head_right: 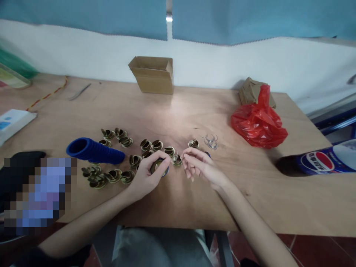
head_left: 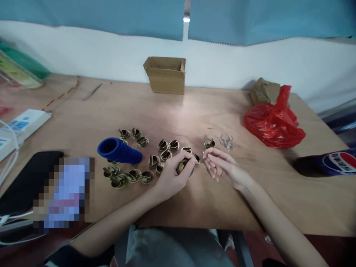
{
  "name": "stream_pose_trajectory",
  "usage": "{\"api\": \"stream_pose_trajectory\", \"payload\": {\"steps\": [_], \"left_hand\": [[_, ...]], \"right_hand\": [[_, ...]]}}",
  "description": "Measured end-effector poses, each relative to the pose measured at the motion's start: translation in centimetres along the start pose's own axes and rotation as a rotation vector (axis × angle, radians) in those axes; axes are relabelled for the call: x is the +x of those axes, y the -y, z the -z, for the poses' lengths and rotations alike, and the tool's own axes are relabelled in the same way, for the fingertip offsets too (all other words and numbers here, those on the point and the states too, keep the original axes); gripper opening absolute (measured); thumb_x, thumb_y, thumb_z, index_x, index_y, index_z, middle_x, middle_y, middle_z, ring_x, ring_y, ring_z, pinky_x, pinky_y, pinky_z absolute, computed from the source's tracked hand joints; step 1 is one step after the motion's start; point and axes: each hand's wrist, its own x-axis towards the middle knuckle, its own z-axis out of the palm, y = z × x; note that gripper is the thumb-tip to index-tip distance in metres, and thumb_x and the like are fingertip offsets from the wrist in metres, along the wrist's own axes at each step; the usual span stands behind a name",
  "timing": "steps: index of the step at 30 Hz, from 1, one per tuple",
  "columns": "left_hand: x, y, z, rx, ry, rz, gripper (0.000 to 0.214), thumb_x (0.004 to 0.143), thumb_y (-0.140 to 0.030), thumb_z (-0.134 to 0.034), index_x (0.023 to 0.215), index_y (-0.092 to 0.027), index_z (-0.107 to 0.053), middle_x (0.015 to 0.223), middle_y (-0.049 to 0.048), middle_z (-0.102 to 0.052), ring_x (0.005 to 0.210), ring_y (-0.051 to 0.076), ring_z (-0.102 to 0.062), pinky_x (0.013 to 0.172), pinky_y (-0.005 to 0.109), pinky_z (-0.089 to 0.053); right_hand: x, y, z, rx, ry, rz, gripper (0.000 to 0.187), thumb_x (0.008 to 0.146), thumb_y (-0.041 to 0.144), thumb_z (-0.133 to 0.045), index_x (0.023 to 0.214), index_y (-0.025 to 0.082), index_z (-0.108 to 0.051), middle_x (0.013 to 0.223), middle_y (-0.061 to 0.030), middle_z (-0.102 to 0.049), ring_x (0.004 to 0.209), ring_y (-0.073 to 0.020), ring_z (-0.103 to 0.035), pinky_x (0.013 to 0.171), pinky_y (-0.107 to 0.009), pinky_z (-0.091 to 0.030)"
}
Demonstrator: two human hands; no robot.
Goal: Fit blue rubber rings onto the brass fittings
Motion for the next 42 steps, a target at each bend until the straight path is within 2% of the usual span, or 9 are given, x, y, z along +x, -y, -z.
{"api": "stream_pose_trajectory", "payload": {"steps": [4, 7, 11, 17, 20, 25, 31, 37, 42], "left_hand": [[0.0, -0.1, 0.0, 0.014, 0.011, -0.019, 0.018, 0.1, -0.023, -0.05, 0.084, -0.019, -0.059, 0.069, -0.0037, -0.054, 0.061, 0.009, -0.049, 0.058, 0.023, -0.039], [-0.1, -0.2, 0.0, 0.033, 0.033, -0.012, 0.018, 0.1, -0.023, -0.05, 0.085, -0.019, -0.059, 0.069, -0.0037, -0.054, 0.061, 0.009, -0.049, 0.059, 0.023, -0.04], [-0.1, -0.3, 0.0, 0.058, 0.076, 0.006, 0.018, 0.099, -0.023, -0.05, 0.084, -0.018, -0.058, 0.066, -0.0045, -0.052, 0.059, 0.009, -0.047, 0.058, 0.022, -0.038], [-0.1, -0.4, -0.1, 0.114, 0.088, -0.024, 0.015, 0.098, -0.021, -0.049, 0.087, -0.019, -0.059, 0.066, -0.0047, -0.054, 0.058, 0.009, -0.048, 0.057, 0.023, -0.038], [-0.4, -0.4, -0.2, 0.158, 0.103, -0.069, 0.007, 0.095, -0.023, -0.055, 0.1, -0.02, -0.057, 0.082, -0.0002, -0.065, 0.071, 0.012, -0.06, 0.067, 0.027, -0.047], [-1.2, -0.1, -0.2, 0.228, 0.17, -0.172, 0.059, 0.081, -0.029, -0.071, 0.13, -0.019, -0.039, 0.116, 0.012, -0.062, 0.101, 0.024, -0.066, 0.087, 0.04, -0.057], [-1.3, 0.9, -0.5, 0.315, 0.14, -0.226, 0.057, 0.093, -0.021, -0.059, 0.141, -0.018, -0.029, 0.134, 0.0192, -0.054, 0.125, 0.028, -0.059, 0.103, 0.045, -0.054], [-1.0, 2.0, -0.8, 0.317, -0.014, -0.272, 0.051, 0.092, -0.026, -0.068, 0.134, -0.021, -0.041, 0.121, 0.0116, -0.063, 0.111, 0.023, -0.066, 0.096, 0.038, -0.058], [-0.8, 2.3, -0.6, 0.322, -0.026, -0.33, 0.041, 0.09, -0.018, -0.069, 0.126, -0.02, -0.05, 0.108, 0.0077, -0.067, 0.101, 0.021, -0.068, 0.089, 0.035, -0.059]], "right_hand": [[-0.3, 0.3, -0.1, -0.002, 0.011, -0.087, 0.026, 0.09, 0.043, -0.072, 0.091, 0.02, -0.06, 0.056, 0.012, -0.03, 0.043, -0.0029, -0.022, 0.038, -0.014, -0.021], [-0.4, 0.4, -0.1, -0.017, 0.018, -0.063, 0.026, 0.089, 0.043, -0.074, 0.093, 0.021, -0.06, 0.055, 0.0133, -0.024, 0.045, -0.0034, -0.013, 0.039, -0.015, -0.012], [-0.4, 0.0, 0.1, -0.045, 0.063, 0.039, 0.02, 0.094, 0.04, -0.069, 0.102, 0.022, -0.064, 0.054, 0.0127, -0.026, 0.045, -0.0041, -0.014, 0.04, -0.017, -0.012], [-0.3, -0.9, -0.1, -0.031, 0.163, 0.1, 0.019, 0.098, 0.039, -0.064, 0.095, 0.021, -0.067, 0.052, 0.012, -0.027, 0.043, -0.0039, -0.017, 0.04, -0.018, -0.016], [-0.4, -0.9, -0.3, 0.029, 0.167, 0.067, 0.019, 0.098, 0.039, -0.064, 0.09, 0.021, -0.063, 0.053, 0.0118, -0.029, 0.043, -0.0035, -0.017, 0.041, -0.016, -0.017], [-0.6, -0.4, -0.5, 0.102, 0.118, -0.012, 0.022, 0.097, 0.037, -0.066, 0.085, 0.019, -0.059, 0.054, 0.0118, -0.031, 0.043, -0.0021, -0.014, 0.039, -0.015, -0.015], [-0.7, -0.1, -0.3, 0.154, 0.081, -0.049, 0.024, 0.094, 0.037, -0.069, 0.085, 0.019, -0.058, 0.053, 0.0123, -0.033, 0.042, -0.0014, -0.012, 0.039, -0.013, -0.015], [-0.5, -0.3, -0.3, 0.162, 0.113, -0.082, 0.027, 0.095, 0.04, -0.068, 0.082, 0.018, -0.057, 0.051, 0.0121, -0.035, 0.04, -0.0011, -0.012, 0.037, -0.013, -0.015], [-0.4, -0.6, -0.6, 0.15, 0.144, -0.093, 0.029, 0.095, 0.041, -0.067, 0.08, 0.018, -0.057, 0.052, 0.0118, -0.036, 0.04, -0.0007, -0.013, 0.037, -0.013, -0.015]]}}
